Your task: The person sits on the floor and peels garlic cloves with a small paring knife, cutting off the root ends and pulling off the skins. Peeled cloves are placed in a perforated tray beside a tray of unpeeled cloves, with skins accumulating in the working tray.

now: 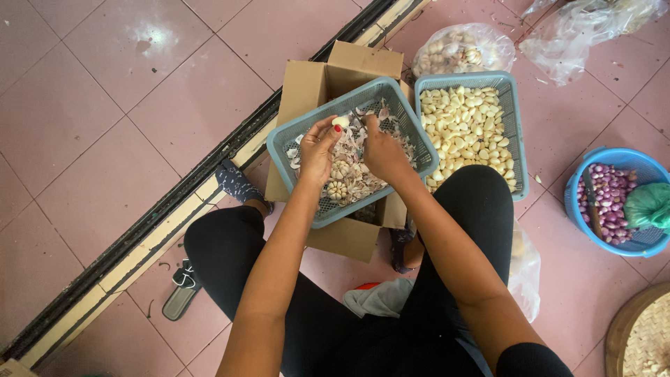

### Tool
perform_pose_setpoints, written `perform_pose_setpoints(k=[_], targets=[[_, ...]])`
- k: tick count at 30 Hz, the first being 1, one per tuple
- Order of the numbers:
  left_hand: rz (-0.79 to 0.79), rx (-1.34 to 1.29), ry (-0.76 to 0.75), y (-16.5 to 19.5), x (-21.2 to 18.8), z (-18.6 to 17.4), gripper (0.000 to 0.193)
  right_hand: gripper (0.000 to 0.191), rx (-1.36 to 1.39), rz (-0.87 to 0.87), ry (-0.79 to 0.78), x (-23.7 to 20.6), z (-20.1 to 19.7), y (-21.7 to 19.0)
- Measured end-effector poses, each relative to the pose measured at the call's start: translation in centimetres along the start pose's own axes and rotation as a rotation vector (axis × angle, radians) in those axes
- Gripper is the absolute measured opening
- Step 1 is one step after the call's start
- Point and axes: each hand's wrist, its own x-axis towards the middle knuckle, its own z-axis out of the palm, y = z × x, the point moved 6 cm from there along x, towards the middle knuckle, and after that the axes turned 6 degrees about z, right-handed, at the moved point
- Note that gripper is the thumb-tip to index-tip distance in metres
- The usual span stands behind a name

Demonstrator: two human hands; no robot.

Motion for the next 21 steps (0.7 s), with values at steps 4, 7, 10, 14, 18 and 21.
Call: perform_pose_setpoints(k=[4,7,10,14,18,21], targets=[[-0.015,0.046,0.019,-0.2,0.1,-0.4,0.027,0.046,0.161,-0.124,0.028,-0.9,-1.1,-1.2],[-0.020,0.042,0.014,-0.4,0.0,-0.4,0.025,0.049,0.240,-0.124,-0.044,-1.5,-0.6,-1.9],[-0.025,0.008,0.016,-0.4,0.2,-0.5,0.026,0.050,0.239,-0.216,0.002,-1.4,-0.5,-2.7],[-0.059,-0.010,0.017,-0.4,0.1,-0.9,0.026,0.045,0.213,-0.200,-0.013,-0.9,0.4,-2.0],[-0.109,-0.014,0.045,-0.6,0.0,-1.2,0.027,0.048,0.218,-0.174,-0.079,-0.7,0.4,-1.1],[-0.116,-0.020,0.029,-0.7,0.1,-1.1,0.029,0.048,0.260,-0.196,-0.072,-0.7,-0.5,-1.4]])
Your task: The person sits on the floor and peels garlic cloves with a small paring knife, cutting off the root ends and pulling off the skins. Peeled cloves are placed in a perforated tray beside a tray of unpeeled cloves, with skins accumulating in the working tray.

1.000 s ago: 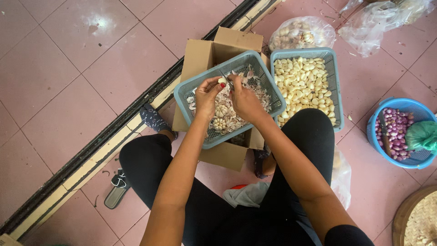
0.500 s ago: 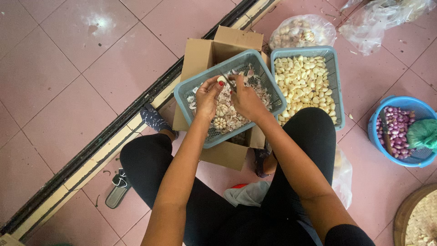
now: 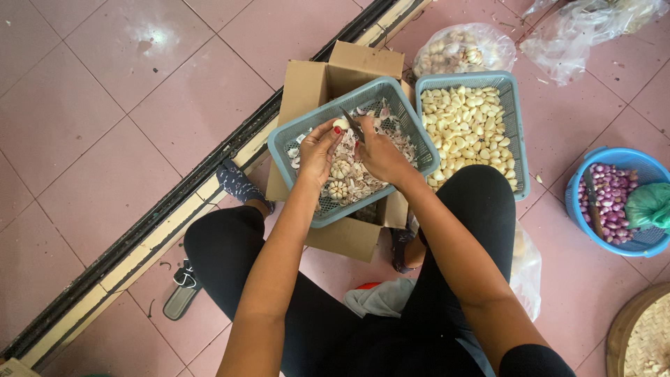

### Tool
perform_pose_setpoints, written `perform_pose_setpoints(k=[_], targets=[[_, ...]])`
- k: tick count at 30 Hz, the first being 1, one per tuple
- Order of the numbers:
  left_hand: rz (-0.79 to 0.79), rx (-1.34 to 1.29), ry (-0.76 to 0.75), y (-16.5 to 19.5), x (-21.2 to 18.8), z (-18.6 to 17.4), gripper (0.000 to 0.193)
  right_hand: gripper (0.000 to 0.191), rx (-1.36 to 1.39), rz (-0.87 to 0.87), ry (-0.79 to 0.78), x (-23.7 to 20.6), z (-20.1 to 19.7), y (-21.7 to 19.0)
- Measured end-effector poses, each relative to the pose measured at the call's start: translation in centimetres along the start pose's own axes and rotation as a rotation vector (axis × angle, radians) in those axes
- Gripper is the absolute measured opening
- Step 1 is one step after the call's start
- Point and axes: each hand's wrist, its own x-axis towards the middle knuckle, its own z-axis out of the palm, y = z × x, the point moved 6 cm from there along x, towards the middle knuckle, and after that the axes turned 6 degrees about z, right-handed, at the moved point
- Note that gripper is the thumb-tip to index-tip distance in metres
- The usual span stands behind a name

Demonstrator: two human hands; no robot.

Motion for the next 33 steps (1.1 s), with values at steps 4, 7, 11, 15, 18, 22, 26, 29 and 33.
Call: perform_pose_setpoints(k=[4,7,11,15,18,22,26,29,33], targets=[[0.022,0.003,-0.003,-0.2,0.0,0.1,0.028,0.049,-0.077,-0.012,0.082,-0.7,-0.4,-1.2],[0.020,-0.006,-0.008,-0.3,0.1,0.1,0.027,0.043,-0.227,0.045,0.096,-0.7,0.1,-1.3],[0.011,-0.022,-0.024,-0.4,0.0,0.3,0.027,0.041,-0.298,-0.047,0.177,-0.5,0.3,-0.9],[-0.020,-0.002,0.016,-0.2,-0.2,0.5,0.028,0.042,-0.352,0.027,0.168,0.4,0.5,0.7],[0.002,-0.009,-0.010,0.2,-0.2,0.8,0.029,0.041,-0.340,0.161,0.120,0.6,0.1,1.7],[0.012,-0.022,-0.006,-0.1,0.1,0.4,0.030,0.043,-0.229,0.073,0.120,-0.5,-0.2,0.5],[-0.009,-0.036,-0.013,-0.9,0.2,-0.1,0.032,0.042,-0.236,0.023,0.136,-0.7,0.5,-0.2],[-0.031,-0.042,-0.012,-1.0,0.2,-0.5,0.034,0.042,-0.262,-0.039,0.146,-0.4,0.9,-0.1],[-0.041,-0.059,-0.017,-0.8,0.1,-0.6,0.035,0.044,-0.236,0.016,0.133,-0.2,1.4,1.4]])
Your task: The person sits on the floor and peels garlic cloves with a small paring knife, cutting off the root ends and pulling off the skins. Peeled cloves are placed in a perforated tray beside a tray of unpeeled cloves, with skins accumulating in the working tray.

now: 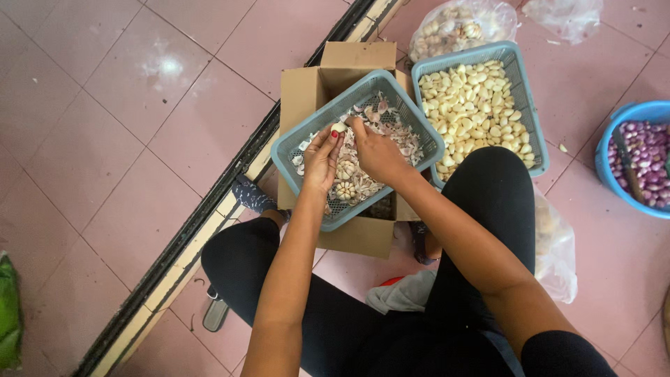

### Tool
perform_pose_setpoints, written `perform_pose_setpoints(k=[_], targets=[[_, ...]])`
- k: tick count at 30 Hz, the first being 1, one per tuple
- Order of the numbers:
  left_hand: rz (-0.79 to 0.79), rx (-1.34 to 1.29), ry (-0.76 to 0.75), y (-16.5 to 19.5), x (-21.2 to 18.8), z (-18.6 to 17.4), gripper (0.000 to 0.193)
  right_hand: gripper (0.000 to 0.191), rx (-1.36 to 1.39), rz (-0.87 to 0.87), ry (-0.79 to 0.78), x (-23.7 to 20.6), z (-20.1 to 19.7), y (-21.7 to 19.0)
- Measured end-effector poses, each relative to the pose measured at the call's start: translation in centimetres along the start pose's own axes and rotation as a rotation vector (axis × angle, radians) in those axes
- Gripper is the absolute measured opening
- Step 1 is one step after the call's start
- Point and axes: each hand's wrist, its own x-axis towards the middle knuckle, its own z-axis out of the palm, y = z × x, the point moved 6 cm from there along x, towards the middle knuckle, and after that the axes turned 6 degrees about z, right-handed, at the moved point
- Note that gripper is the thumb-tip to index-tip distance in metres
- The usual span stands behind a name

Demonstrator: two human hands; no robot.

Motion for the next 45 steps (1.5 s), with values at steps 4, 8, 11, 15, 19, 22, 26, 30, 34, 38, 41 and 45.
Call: perform_pose_setpoints(k=[4,8,11,15,19,22,26,30,34,38,41,45], targets=[[-0.006,0.023,-0.029,0.5,-0.4,1.0,0.036,0.048,-0.006,0.002,0.060,0.7,-0.6,1.1],[0.002,0.093,-0.061,1.2,-1.0,2.1,0.038,0.036,-0.031,0.191,-0.073,0.6,-1.1,3.2],[-0.011,0.126,-0.082,0.7,-1.0,2.1,0.039,0.034,0.114,0.061,0.011,0.1,-1.9,2.6],[-0.129,0.216,-0.097,-1.5,-0.6,1.3,0.041,0.051,0.175,-0.113,0.058,-0.6,-1.6,2.2],[-0.229,0.287,-0.109,-2.9,-0.9,1.1,0.039,0.032,0.179,-0.108,0.051,-0.5,-1.2,4.5],[-0.278,0.430,-0.138,-3.3,-1.3,2.0,0.038,0.030,0.121,0.020,0.015,-0.2,-1.1,7.8],[-0.231,0.533,-0.143,-3.5,-1.3,2.4,0.036,0.024,-0.368,0.208,-0.093,1.6,-3.8,14.1],[-0.008,0.661,-0.179,-2.7,-0.3,1.6,0.030,0.040,-0.157,0.352,0.328,-0.4,-11.0,18.4],[0.232,1.181,-0.180,-2.3,-0.8,1.3,0.027,0.045,-0.145,0.391,0.143,-1.0,-10.6,16.8],[0.419,1.532,-0.334,-3.5,-2.9,3.6,0.036,0.066,-0.133,0.288,0.046,0.1,-9.1,13.3],[0.463,1.608,-0.399,-4.9,-3.0,5.7,0.038,0.068,-0.058,0.254,0.058,1.3,-8.6,11.2],[0.413,1.656,-0.376,-6.6,-2.2,6.4,0.054,0.050,0.134,0.023,0.176,1.3,-8.4,7.1]])
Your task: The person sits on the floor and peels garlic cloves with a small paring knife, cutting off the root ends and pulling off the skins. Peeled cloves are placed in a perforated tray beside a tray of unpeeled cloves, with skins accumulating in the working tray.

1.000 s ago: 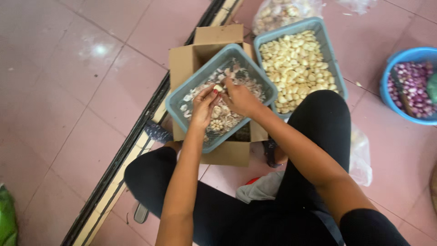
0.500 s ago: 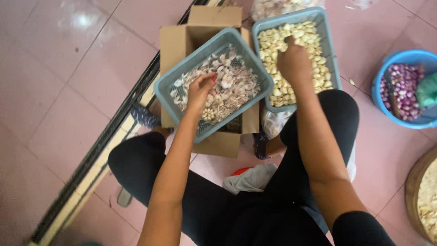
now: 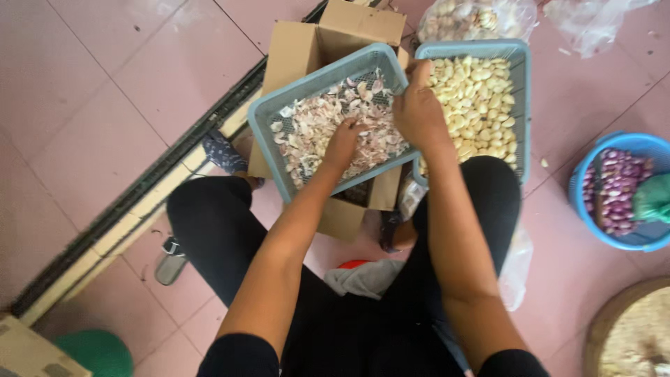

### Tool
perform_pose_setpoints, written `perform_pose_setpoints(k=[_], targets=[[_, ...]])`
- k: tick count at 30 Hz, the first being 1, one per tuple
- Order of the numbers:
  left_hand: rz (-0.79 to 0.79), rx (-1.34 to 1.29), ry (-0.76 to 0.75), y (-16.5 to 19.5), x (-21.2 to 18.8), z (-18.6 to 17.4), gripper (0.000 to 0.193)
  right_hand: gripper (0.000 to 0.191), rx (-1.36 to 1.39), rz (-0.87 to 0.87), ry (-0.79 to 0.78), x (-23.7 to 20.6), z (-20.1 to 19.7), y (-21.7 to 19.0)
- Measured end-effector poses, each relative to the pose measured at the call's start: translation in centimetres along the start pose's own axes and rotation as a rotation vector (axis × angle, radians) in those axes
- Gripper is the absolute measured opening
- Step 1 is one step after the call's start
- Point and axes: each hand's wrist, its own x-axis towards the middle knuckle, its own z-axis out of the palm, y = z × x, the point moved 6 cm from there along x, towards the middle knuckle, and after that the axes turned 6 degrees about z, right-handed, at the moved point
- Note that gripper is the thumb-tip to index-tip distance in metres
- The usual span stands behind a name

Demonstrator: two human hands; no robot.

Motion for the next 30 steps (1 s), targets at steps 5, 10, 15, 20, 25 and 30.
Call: perform_pose_setpoints(k=[5,10,15,20,25,30], targets=[[0.027,-0.132,0.036,0.3,0.5,-0.2,0.032,0.049,-0.049,0.145,-0.105,0.3,0.6,-0.7],[-0.002,-0.196,0.095,1.4,1.5,-6.9,0.039,0.049,-0.088,0.067,-0.056,2.0,2.4,-2.6],[-0.090,-0.438,0.221,2.6,1.5,-15.2,0.037,0.045,-0.033,0.137,-0.069,2.4,5.8,-5.1],[-0.028,-0.458,0.360,4.0,0.9,-18.7,0.031,0.036,0.159,0.084,0.109,2.8,7.0,-7.8],[0.126,-0.317,0.431,4.6,1.7,-18.7,0.033,0.030,0.275,0.149,-0.047,4.8,6.6,-6.4],[0.156,-0.077,0.464,4.5,2.6,-18.0,0.036,0.017,0.900,0.392,-0.129,5.5,10.1,-4.7]])
